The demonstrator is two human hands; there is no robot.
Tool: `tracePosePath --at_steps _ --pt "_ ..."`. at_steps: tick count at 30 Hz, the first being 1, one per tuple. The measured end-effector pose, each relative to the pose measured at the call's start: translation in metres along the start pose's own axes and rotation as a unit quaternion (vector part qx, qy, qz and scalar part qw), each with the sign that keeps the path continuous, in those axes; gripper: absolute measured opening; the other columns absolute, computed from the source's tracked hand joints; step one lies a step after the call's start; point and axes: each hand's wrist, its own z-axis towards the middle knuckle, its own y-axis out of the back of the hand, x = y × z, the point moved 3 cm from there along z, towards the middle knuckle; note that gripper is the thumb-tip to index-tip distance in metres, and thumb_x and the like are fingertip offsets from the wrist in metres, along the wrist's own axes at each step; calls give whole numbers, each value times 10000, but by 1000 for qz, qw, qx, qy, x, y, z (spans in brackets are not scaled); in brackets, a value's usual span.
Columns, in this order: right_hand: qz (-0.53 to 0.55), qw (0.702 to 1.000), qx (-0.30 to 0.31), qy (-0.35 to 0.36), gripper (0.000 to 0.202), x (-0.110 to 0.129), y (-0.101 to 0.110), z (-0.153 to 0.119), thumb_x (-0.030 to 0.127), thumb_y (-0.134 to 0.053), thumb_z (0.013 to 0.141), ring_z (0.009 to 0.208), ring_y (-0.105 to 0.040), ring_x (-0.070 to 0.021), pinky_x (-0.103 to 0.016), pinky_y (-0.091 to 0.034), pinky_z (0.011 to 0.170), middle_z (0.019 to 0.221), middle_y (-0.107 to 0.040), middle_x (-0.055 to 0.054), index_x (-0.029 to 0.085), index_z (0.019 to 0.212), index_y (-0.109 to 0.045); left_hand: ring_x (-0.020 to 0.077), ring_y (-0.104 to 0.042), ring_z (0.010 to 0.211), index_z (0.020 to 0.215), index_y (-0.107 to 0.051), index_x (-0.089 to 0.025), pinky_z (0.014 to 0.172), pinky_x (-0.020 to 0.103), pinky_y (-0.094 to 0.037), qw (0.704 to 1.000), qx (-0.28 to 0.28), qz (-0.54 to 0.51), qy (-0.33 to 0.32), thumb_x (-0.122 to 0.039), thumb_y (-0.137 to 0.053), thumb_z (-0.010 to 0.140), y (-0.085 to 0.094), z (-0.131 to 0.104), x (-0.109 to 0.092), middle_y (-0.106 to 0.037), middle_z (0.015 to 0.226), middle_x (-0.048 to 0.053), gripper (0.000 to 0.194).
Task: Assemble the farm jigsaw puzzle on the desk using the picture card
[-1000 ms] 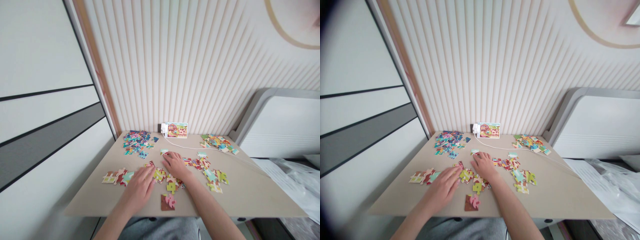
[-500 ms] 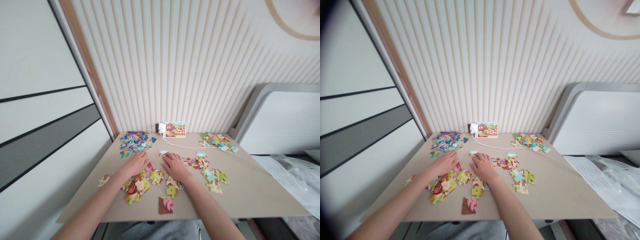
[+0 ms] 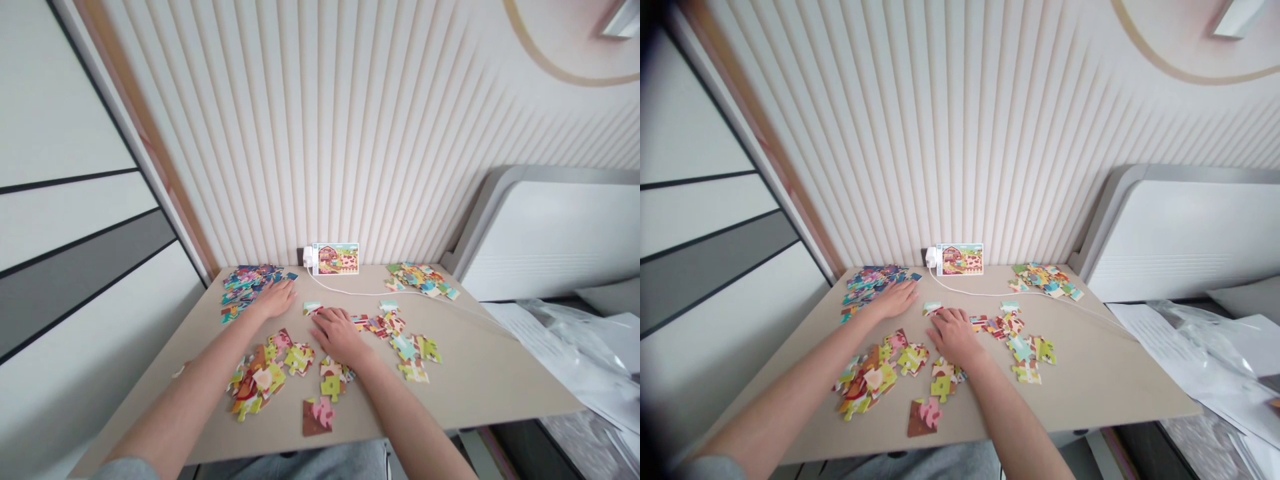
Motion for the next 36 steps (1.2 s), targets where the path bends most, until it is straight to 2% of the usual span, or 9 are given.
tracePosePath --at_steps 3,7,10,13,18,22,29,32,36 --pt "-1 1000 16 5 372 2 1 2 423 -414 1066 1287 -517 -229 -423 -304 1144 1374 -638 -54 291 1348 -619 316 -327 1510 1526 -410 -116 1238 554 -134 1000 -21 -3 -15 -436 -261 1049 4 -4 -9 -404 1601 184 593" --pt "-9 1000 -2 -10 368 2 10 -1 426 -412 1067 1327 -499 -227 -469 -222 1196 1411 -614 -58 314 1349 -620 292 -303 1521 1461 -514 -146 1263 509 -135 997 -48 -5 -62 -373 -313 1045 13 -27 -50 -418 1598 149 514" --pt "-22 995 -55 -85 363 -15 27 -14 403 -436 1053 1299 -522 -246 -443 -278 1166 1379 -628 -94 278 1313 -656 287 -396 1466 1341 -631 -207 1251 511 -220 989 -63 -24 -131 -341 -396 1031 24 -67 -90 -495 1539 128 411" --pt "-55 977 -88 -185 359 -48 45 -44 377 -446 1040 1214 -575 -272 -429 -368 1085 1302 -660 -129 243 1263 -693 262 -438 1438 1383 -595 -276 1243 497 -276 974 -55 -68 -209 -381 -482 1019 33 -123 -125 -534 1504 75 396" --pt "-119 962 -80 -232 383 -93 58 -104 449 -509 1009 1277 -545 -325 -495 -413 1067 1369 -615 -131 275 1309 -672 251 -429 1446 1489 -486 -293 1220 466 -343 971 -52 -110 -207 -363 -523 1010 25 -184 -152 -499 1544 48 486" --pt "-90 974 -74 -193 394 -95 54 -119 416 -500 1013 1248 -582 -302 -479 -480 1033 1347 -634 -99 324 1372 -634 271 -410 1455 1500 -474 -272 1222 510 -339 973 -67 -123 -181 -320 -535 995 14 -186 -160 -473 1564 69 511" --pt "-13 997 -41 -68 378 -66 56 -101 354 -488 1020 1288 -578 -267 -461 -484 1077 1392 -628 -63 337 1369 -632 284 -440 1422 1501 -465 -258 1217 527 -348 974 -83 -147 -152 -307 -570 969 16 -184 -163 -498 1529 81 544" --pt "-13 990 -106 -94 371 -65 68 -109 355 -474 1027 1260 -596 -277 -480 -479 1081 1362 -646 -94 293 1349 -646 288 -445 1404 1483 -477 -243 1208 530 -352 974 -94 -153 -136 -299 -576 967 18 -187 -161 -521 1496 84 529" --pt "-16 960 -218 -173 315 -72 83 -148 346 -468 1021 1120 -660 -272 -447 -528 981 1201 -712 -118 232 1172 -720 264 -486 1338 1310 -608 -231 1168 481 -391 966 -106 -178 -156 -237 -543 986 23 -193 -164 -594 1371 80 331"
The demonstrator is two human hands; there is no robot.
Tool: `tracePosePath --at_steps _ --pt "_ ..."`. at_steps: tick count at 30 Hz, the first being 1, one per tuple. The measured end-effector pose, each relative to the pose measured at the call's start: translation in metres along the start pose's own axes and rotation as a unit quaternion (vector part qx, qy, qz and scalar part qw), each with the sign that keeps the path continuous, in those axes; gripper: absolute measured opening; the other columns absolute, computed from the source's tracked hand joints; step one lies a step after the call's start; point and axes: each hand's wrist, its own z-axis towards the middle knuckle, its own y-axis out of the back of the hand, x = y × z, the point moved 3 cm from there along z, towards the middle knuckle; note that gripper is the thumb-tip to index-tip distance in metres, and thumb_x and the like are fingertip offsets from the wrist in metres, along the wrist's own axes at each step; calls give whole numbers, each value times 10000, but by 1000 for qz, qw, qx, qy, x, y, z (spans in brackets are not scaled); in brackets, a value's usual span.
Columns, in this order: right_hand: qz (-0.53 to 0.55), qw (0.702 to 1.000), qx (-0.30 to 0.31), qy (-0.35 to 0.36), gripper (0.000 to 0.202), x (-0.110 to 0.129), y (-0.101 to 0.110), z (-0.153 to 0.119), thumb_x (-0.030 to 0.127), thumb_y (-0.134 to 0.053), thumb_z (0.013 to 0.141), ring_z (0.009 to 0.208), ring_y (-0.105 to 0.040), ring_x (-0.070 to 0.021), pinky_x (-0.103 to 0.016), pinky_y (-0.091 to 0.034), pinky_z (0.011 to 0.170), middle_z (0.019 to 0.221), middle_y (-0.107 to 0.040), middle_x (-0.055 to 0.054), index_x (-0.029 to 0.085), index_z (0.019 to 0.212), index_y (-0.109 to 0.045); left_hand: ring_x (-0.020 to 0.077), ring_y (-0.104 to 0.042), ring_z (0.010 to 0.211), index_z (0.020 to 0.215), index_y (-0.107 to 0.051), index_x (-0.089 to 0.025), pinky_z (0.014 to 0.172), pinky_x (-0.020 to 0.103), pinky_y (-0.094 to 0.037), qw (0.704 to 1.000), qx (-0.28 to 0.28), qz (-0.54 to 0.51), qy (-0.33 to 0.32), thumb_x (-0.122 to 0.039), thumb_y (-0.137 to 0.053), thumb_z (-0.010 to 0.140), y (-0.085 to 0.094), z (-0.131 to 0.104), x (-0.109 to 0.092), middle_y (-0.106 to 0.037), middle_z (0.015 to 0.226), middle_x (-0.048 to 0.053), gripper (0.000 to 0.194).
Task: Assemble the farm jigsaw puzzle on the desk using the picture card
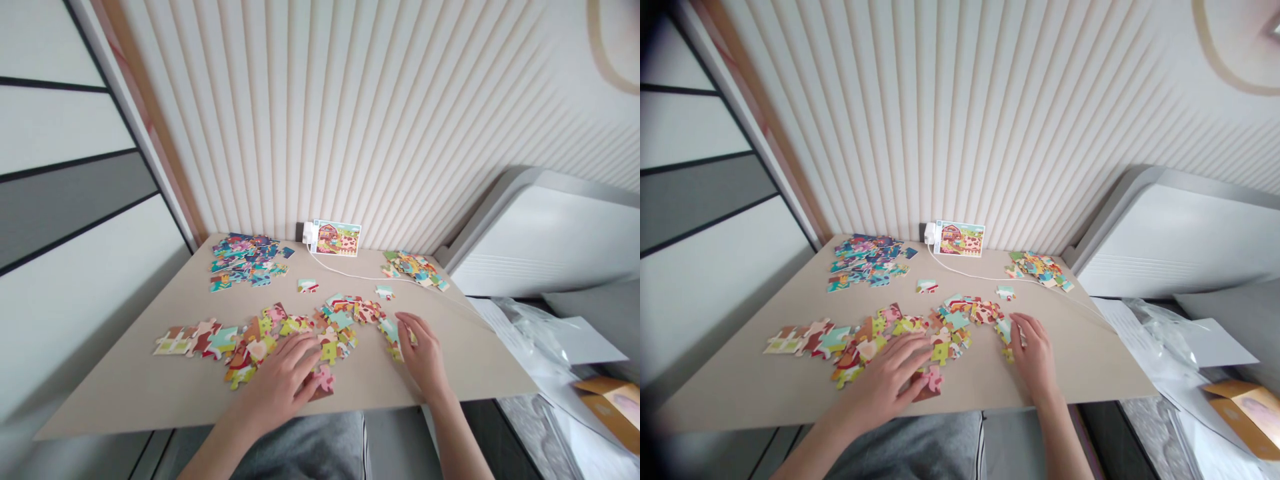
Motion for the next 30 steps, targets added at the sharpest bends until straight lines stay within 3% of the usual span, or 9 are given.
tracePosePath --at_steps 4,8,12,21,26,30 --pt "-23 999 -14 -40 283 -21 16 -37 367 -512 1005 1089 -665 -265 -419 -515 966 1159 -726 -105 225 1111 -731 225 -594 1097 1054 -679 -238 1084 463 -436 998 33 -38 -24 -265 -577 989 1 -1 -6 -674 1076 40 123" --pt "-23 997 -33 -72 292 -31 20 -60 397 -521 997 1066 -667 -270 -417 -507 961 1127 -735 -112 210 1062 -736 230 -592 1061 1077 -671 -252 1086 466 -423 996 55 -73 -22 -324 -771 860 3 1 -4 -673 1075 19 249" --pt "-32 992 -64 -104 318 -31 17 -65 408 -501 1005 1038 -663 -272 -423 -507 940 1098 -740 -117 201 1049 -738 219 -584 1086 1098 -679 -267 1093 440 -415 994 61 -86 -29 -255 -730 889 4 0 -3 -673 1105 17 216" --pt "-124 990 56 -46 391 -9 8 -87 441 -519 993 1093 -618 -289 -465 -508 920 1274 -669 -90 310 1327 -676 229 -571 1119 1138 -690 -297 1081 431 -432 994 69 -82 -33 -240 -684 910 2 -2 -3 -662 1128 23 235" --pt "-104 991 67 -44 346 2 10 -97 380 -501 1004 1020 -644 -263 -437 -539 883 1197 -681 -92 317 1277 -705 233 -567 1122 1158 -684 -292 1065 439 -441 994 70 -74 -38 -232 -667 921 2 -2 -2 -656 1133 31 245" --pt "-84 992 86 -38 333 -1 9 -84 390 -506 1005 1072 -640 -280 -450 -542 897 1190 -692 -84 329 1251 -722 234 -572 1119 1163 -680 -288 1060 447 -447 994 70 -73 -44 -221 -661 924 3 -1 -4 -657 1135 35 249"
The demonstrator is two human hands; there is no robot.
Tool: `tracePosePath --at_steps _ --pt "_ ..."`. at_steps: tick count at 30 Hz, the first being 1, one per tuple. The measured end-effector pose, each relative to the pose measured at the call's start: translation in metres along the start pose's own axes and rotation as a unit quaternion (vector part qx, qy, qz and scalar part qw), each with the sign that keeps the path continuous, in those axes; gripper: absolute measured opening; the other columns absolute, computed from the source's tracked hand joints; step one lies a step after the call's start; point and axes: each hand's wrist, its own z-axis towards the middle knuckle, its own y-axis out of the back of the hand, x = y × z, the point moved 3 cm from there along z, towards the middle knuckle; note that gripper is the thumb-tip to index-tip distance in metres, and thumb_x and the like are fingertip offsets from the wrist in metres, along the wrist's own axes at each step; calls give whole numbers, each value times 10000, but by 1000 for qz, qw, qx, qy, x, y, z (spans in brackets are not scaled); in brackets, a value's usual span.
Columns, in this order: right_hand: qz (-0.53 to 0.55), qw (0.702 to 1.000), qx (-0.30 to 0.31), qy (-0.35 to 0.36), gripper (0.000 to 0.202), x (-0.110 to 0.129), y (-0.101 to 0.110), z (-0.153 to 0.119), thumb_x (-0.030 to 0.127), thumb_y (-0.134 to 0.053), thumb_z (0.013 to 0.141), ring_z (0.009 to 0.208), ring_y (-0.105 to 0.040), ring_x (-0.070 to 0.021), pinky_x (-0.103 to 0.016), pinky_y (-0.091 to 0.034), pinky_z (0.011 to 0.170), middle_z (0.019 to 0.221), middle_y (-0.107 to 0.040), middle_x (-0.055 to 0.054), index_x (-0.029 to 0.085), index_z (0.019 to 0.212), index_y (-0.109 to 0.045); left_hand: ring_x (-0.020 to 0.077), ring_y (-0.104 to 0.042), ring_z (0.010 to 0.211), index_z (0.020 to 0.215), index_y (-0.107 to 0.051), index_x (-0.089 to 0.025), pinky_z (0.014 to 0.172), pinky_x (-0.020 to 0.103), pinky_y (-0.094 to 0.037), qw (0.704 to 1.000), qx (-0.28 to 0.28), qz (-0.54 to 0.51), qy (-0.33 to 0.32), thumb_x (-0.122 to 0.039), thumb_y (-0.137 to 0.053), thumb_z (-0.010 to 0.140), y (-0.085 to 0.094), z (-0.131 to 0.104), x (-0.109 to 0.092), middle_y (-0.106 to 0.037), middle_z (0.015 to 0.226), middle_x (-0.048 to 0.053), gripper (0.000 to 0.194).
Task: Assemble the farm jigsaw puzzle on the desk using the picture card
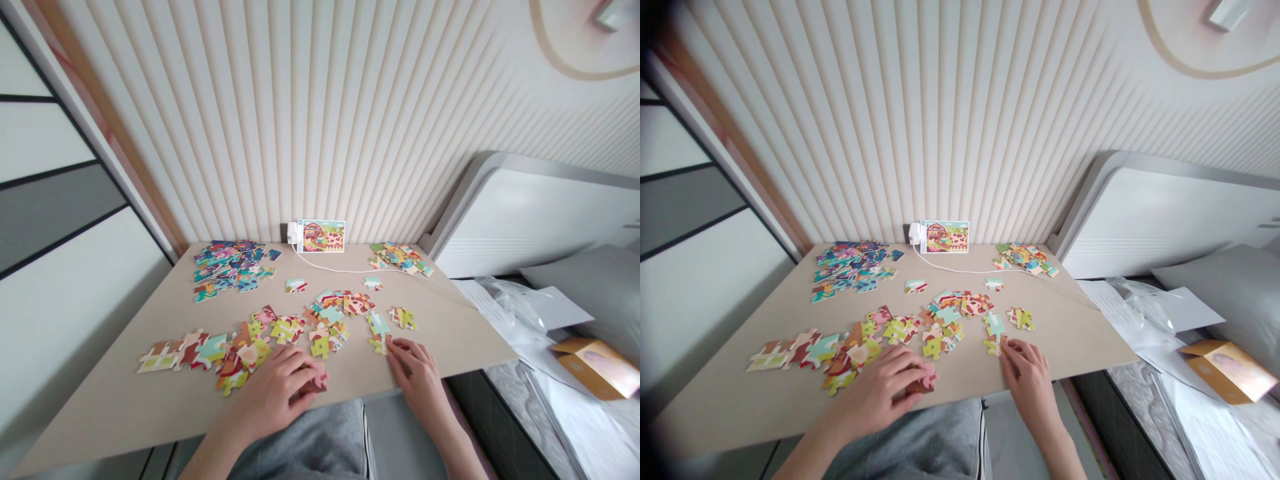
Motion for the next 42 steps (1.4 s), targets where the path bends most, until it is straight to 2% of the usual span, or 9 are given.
tracePosePath --at_steps 9,14,19,24,28,32,38,42 --pt "28 999 26 20 277 8 -15 50 350 -516 995 1072 -645 -291 -466 -512 957 1126 -697 -91 283 1143 -739 211 -581 1109 1100 -683 -285 1052 422 -448 1000 -1 -12 6 -213 -660 937 4 1 -5 -661 1133 12 179" --pt "44 999 26 4 278 16 -18 60 380 -541 977 1099 -634 -289 -470 -488 993 1098 -696 -86 268 1182 -693 209 -575 1108 1083 -687 -280 1050 416 -443 1000 -4 -26 12 -212 -667 935 5 1 -5 -660 1132 12 164" --pt "48 998 3 -46 444 11 -23 68 472 -564 962 1066 -643 -283 -456 -514 955 1151 -669 -107 256 1345 -627 217 -577 1111 1113 -688 -283 1052 418 -444 1000 -13 -21 5 -222 -661 939 3 0 -2 -663 1129 22 187" --pt "62 997 -4 -54 406 2 -31 82 444 -569 948 1125 -627 -291 -462 -492 1004 1239 -652 -117 235 1274 -689 226 -583 1116 1156 -679 -290 1049 422 -451 1000 -17 -8 3 -230 -673 927 1 -1 0 -666 1138 27 237" --pt "109 992 -10 -59 365 -3 -32 83 431 -543 960 1125 -639 -286 -464 -497 1009 1257 -669 -117 223 1196 -730 219 -588 1114 1146 -682 -293 1063 420 -446 1000 -19 -6 7 -213 -668 924 1 -1 0 -672 1133 20 235" --pt "150 987 -21 -44 372 -2 -28 79 431 -525 981 1201 -622 -292 -475 -489 1047 1318 -669 -119 223 1212 -730 217 -597 1103 1145 -686 -292 1039 409 -464 1000 -25 -6 0 -212 -658 930 2 -1 0 -673 1133 27 231" --pt "70 997 -14 -29 471 7 -32 75 401 -501 989 1317 -546 -328 -548 -426 1118 1438 -592 -125 223 1414 -599 220 -595 1107 1157 -680 -289 1039 412 -465 1000 -21 -8 3 -213 -662 930 2 0 -1 -670 1141 31 239" --pt "29 999 -25 -18 417 14 -32 74 393 -486 1001 1270 -566 -323 -545 -433 1098 1368 -624 -131 234 1352 -644 218 -601 1101 1143 -684 -290 1032 411 -472 1000 -28 -8 0 -213 -663 927 3 0 -2 -672 1135 29 230"
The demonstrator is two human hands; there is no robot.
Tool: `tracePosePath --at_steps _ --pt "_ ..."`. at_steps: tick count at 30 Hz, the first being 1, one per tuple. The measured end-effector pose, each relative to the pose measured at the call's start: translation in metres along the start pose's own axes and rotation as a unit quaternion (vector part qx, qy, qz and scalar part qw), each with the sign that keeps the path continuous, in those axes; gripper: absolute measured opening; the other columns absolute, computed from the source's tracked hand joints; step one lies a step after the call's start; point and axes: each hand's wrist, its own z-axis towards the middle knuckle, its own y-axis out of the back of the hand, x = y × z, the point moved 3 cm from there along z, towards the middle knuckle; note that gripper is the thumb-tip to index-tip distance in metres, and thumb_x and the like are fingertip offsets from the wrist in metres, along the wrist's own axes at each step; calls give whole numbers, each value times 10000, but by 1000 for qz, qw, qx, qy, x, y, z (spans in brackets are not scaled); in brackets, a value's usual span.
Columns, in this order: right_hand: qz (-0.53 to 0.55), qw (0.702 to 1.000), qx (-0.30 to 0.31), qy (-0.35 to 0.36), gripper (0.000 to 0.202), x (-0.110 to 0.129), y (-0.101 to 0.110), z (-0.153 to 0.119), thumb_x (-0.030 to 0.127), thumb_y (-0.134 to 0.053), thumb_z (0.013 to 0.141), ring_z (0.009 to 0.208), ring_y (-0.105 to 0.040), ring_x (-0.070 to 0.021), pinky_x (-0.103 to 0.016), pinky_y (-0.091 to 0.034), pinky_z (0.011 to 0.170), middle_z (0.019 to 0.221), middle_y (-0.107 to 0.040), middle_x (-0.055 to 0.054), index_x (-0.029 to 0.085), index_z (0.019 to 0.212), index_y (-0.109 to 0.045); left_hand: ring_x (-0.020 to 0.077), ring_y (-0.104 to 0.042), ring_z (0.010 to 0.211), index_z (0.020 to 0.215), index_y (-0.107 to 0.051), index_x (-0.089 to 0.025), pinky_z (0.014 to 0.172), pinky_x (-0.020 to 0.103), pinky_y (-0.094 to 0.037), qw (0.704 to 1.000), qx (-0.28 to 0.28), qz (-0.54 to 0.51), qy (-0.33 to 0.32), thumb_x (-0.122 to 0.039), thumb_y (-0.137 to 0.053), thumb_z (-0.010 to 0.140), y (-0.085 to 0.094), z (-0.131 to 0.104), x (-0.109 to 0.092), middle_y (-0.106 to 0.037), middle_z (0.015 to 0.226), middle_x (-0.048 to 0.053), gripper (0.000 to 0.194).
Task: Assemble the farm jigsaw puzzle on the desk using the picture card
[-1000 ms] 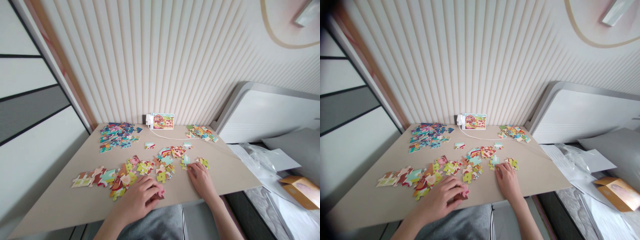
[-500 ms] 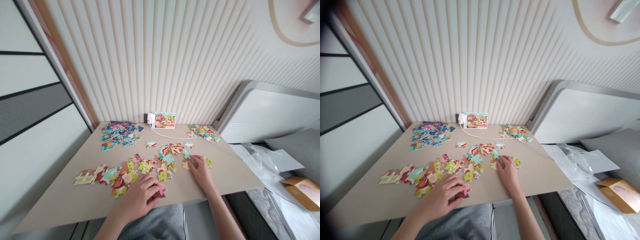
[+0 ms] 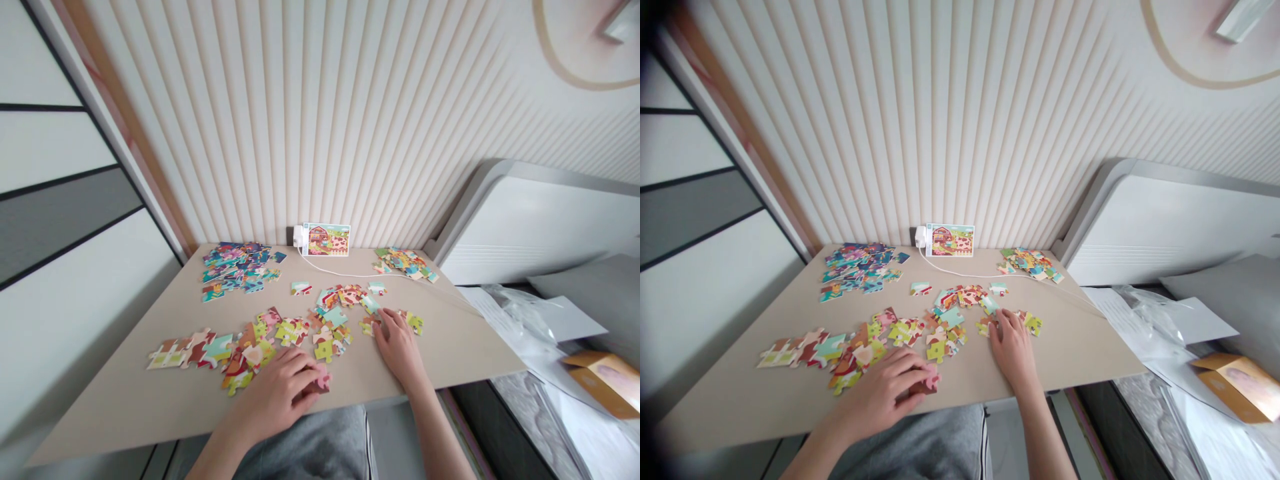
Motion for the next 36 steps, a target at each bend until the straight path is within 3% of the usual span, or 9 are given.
tracePosePath --at_steps 3,18,21,24,26,30,33,36 --pt "-2 1000 15 17 363 3 3 0 416 -501 998 1206 -598 -309 -528 -447 1076 1300 -659 -116 252 1249 -706 217 -609 1090 1148 -690 -295 1019 405 -482 1000 -7 0 -3 -211 -665 922 -1 -1 1 -675 1128 30 242" --pt "82 992 62 72 322 22 15 1 361 -485 1005 1106 -668 -274 -469 -508 1005 1191 -737 -87 273 1204 -722 219 -591 1121 1144 -677 -291 1039 412 -465 1000 14 1 8 -185 -655 925 0 0 -1 -666 1155 25 244" --pt "78 996 10 51 330 19 16 0 327 -442 1016 1093 -672 -267 -451 -499 1006 1168 -743 -97 250 1162 -728 219 -593 1117 1141 -678 -291 1040 410 -463 1000 12 0 7 -182 -667 917 0 0 -1 -668 1151 23 250" --pt "45 993 -106 -22 340 3 20 -3 325 -431 1010 1105 -657 -286 -463 -468 1021 1146 -742 -130 201 1119 -727 218 -591 1119 1142 -676 -288 1050 411 -457 1000 11 -2 8 -178 -663 919 -1 -1 0 -667 1157 26 249" --pt "10 986 -146 -78 343 -12 23 -7 333 -436 1000 1119 -648 -295 -464 -455 1017 1161 -737 -133 191 1126 -721 218 -588 1126 1137 -675 -287 1057 411 -454 1000 15 -4 12 -181 -661 922 -2 -1 0 -665 1163 26 240" --pt "-75 980 -100 -155 406 -51 29 -14 381 -466 963 1216 -608 -321 -476 -434 1027 1317 -673 -141 202 1264 -671 216 -587 1131 1118 -676 -287 1082 418 -438 1000 19 -4 19 -191 -665 922 -2 -1 1 -663 1167 19 219" --pt "-81 984 -43 -151 542 -76 30 -17 470 -509 936 1282 -573 -330 -473 -442 1043 1392 -623 -154 190 1393 -584 214 -585 1137 1136 -672 -289 1086 416 -436 1000 22 -3 20 -191 -658 927 -2 -1 1 -661 1176 18 232" --pt "-55 990 -24 -130 571 -88 30 -19 527 -522 928 1246 -598 -325 -477 -453 1039 1347 -653 -138 204 1395 -579 208 -583 1138 1144 -672 -298 1083 414 -437 1000 23 -1 19 -201 -648 938 -2 -1 2 -661 1169 9 230"
